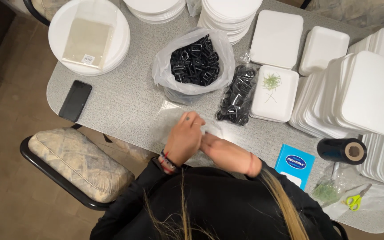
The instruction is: Organizing and packing black plastic components into clear plastic bags on a table with other packaging materials.
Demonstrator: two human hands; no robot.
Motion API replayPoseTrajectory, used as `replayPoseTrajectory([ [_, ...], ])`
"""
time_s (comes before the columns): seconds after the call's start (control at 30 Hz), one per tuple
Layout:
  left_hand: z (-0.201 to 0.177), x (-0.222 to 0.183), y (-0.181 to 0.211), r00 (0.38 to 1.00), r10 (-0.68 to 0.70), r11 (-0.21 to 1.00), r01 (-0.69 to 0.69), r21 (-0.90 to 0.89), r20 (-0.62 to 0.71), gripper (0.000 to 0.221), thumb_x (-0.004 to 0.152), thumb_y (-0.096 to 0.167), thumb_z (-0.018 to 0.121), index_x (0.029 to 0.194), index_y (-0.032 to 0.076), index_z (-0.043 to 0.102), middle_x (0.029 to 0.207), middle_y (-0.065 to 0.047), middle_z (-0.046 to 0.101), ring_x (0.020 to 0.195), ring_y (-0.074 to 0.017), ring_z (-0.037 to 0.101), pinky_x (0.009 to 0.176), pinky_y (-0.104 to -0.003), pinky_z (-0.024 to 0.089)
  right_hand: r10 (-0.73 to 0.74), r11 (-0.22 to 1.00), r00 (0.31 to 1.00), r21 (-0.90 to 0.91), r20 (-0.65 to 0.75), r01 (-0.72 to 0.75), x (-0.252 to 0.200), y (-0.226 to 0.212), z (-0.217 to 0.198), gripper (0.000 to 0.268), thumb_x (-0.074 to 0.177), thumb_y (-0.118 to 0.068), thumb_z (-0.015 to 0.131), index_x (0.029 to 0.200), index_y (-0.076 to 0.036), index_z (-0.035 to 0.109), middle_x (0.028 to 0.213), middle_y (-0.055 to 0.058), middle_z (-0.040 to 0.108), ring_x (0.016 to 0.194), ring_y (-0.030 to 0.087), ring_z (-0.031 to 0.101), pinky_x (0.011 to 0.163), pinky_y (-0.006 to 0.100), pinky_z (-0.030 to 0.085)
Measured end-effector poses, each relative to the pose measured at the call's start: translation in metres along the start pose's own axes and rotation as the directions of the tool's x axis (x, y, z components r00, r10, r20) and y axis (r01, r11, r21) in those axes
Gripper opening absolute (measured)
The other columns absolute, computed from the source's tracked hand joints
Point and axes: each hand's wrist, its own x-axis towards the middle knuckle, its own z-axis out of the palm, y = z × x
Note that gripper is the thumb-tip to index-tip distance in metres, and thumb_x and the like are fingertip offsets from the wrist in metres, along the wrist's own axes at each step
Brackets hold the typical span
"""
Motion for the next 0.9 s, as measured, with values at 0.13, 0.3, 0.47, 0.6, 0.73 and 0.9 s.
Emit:
replayPoseTrajectory([
  [0.13,-0.011,-0.001,-0.017,1.000,0.001,0.999,-0.002,-0.043,-0.024,0.014,0.079,-0.002,0.063,0.091,0.005,0.066,0.100,-0.008,0.061,0.099,-0.0309,0.061,0.078,-0.041,0.054,-0.311,0.928,0.864,0.068,-0.397,0.366,-0.012,-0.010,-0.047,0.031,0.081,0.006,0.059,0.109,-0.005,0.067,0.112,0.012,0.070,0.102,0.032,0.070,0.089,0.037,0.057],
  [0.3,-0.012,0.004,-0.033,0.998,0.026,0.998,-0.023,-0.059,0.058,0.013,0.076,-0.004,0.064,0.083,0.006,0.068,0.106,-0.008,0.064,0.101,-0.0304,0.061,0.073,-0.039,0.054,0.096,0.949,0.728,0.283,-0.679,0.140,0.039,0.026,-0.076,0.012,0.091,-0.002,0.066,0.102,-0.005,0.069,0.097,0.010,0.072,0.079,0.023,0.072,0.069,0.032,0.056],
  [0.47,-0.021,0.019,-0.041,1.000,0.028,0.994,-0.028,-0.101,0.001,0.024,0.079,-0.002,0.064,0.102,0.002,0.071,0.109,-0.007,0.065,0.102,-0.0299,0.061,0.080,-0.040,0.055,0.226,0.954,0.678,0.300,-0.700,-0.008,0.127,0.100,-0.071,0.015,0.088,-0.008,0.073,0.103,-0.004,0.072,0.087,0.011,0.073,0.077,0.026,0.072,0.068,0.035,0.056],
  [0.6,-0.024,0.030,-0.051,0.998,-0.069,0.991,0.067,-0.117,-0.012,0.012,0.084,0.002,0.067,0.095,0.007,0.071,0.101,-0.005,0.067,0.100,-0.0281,0.063,0.080,-0.039,0.054,0.139,0.980,0.761,0.199,-0.633,-0.014,0.187,0.135,-0.051,0.014,0.085,-0.015,0.079,0.094,-0.005,0.074,0.088,0.012,0.074,0.078,0.028,0.073,0.068,0.037,0.057],
  [0.73,-0.028,0.034,-0.062,0.978,-0.206,0.949,0.190,-0.251,-0.039,0.008,0.082,0.007,0.070,0.089,0.008,0.073,0.094,-0.006,0.070,0.088,-0.0280,0.067,0.074,-0.037,0.055,0.233,0.962,0.864,0.235,-0.446,-0.138,0.213,0.141,-0.040,0.030,0.073,-0.020,0.087,0.092,-0.001,0.073,0.081,0.015,0.074,0.074,0.030,0.073,0.069,0.038,0.057],
  [0.9,-0.033,0.039,-0.079,0.898,-0.433,0.797,0.424,-0.431,0.083,0.017,0.082,0.005,0.064,0.092,0.007,0.079,0.084,-0.005,0.074,0.067,-0.0205,0.071,0.063,-0.032,0.055,0.333,0.937,0.836,0.251,-0.437,-0.241,0.214,0.161,-0.035,0.019,0.074,-0.012,0.079,0.091,-0.003,0.078,0.084,0.014,0.076,0.079,0.028,0.075,0.074,0.036,0.060],
])
